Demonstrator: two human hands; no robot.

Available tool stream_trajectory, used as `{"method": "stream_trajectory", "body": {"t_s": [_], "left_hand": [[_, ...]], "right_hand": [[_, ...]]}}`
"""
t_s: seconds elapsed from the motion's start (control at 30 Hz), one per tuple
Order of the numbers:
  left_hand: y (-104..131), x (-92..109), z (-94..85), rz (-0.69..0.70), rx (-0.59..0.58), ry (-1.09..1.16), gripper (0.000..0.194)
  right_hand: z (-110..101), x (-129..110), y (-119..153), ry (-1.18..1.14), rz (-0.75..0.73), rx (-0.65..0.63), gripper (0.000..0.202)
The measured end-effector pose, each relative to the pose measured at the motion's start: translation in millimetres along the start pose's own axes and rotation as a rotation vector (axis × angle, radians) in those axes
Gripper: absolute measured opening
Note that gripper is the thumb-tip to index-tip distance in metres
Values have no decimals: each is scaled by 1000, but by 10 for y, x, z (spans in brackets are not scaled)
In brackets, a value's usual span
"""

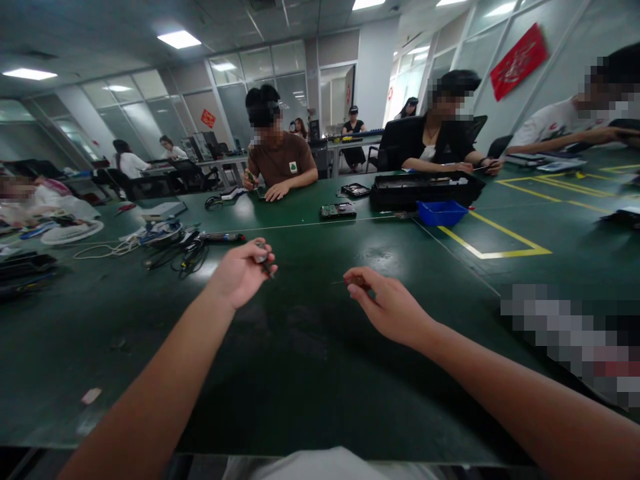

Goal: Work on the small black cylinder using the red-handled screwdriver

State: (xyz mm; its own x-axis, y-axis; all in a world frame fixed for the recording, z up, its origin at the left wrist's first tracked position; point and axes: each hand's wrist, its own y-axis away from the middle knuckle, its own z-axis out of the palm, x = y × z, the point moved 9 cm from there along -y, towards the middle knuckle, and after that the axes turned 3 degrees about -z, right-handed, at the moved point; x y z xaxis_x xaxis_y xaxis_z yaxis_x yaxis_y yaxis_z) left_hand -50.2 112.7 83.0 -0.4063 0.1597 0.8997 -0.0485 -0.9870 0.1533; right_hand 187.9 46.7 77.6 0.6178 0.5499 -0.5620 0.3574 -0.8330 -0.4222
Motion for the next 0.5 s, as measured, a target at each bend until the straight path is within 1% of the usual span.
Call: {"method": "stream_trajectory", "body": {"t_s": [0.03, 0.07, 0.13, 0.17, 0.2, 0.27, 0.33, 0.37, 0.43, 0.5], "left_hand": [[-18, -174, 143, -6, -30, -52, 32], [-33, -315, 244, 27, -33, -124, 37], [-48, -493, 359, 175, 2, -349, 35], [-52, -576, 419, 237, -19, -470, 32], [-55, -654, 458, 283, -52, -545, 29], [-59, -799, 502, 319, -170, -618, 30], [-43, -895, 500, 317, -286, -640, 35], [-27, -920, 489, 318, -324, -657, 38], [13, -930, 467, 338, -351, -718, 41], [58, -916, 468, 370, -344, -792, 42]], "right_hand": [[-4, 7, -5, 12, 11, -3, 22], [-17, 10, -9, 30, 24, 0, 22], [-73, -3, -12, 73, 45, 25, 21], [-114, -23, -11, 89, 45, 48, 22], [-157, -50, -6, 99, 37, 75, 24], [-241, -110, 15, 105, 6, 135, 25], [-304, -155, 47, 82, -33, 192, 23], [-331, -163, 67, 57, -47, 223, 22], [-371, -146, 107, -19, -55, 282, 21], [-387, -103, 137, -94, -45, 323, 21]]}}
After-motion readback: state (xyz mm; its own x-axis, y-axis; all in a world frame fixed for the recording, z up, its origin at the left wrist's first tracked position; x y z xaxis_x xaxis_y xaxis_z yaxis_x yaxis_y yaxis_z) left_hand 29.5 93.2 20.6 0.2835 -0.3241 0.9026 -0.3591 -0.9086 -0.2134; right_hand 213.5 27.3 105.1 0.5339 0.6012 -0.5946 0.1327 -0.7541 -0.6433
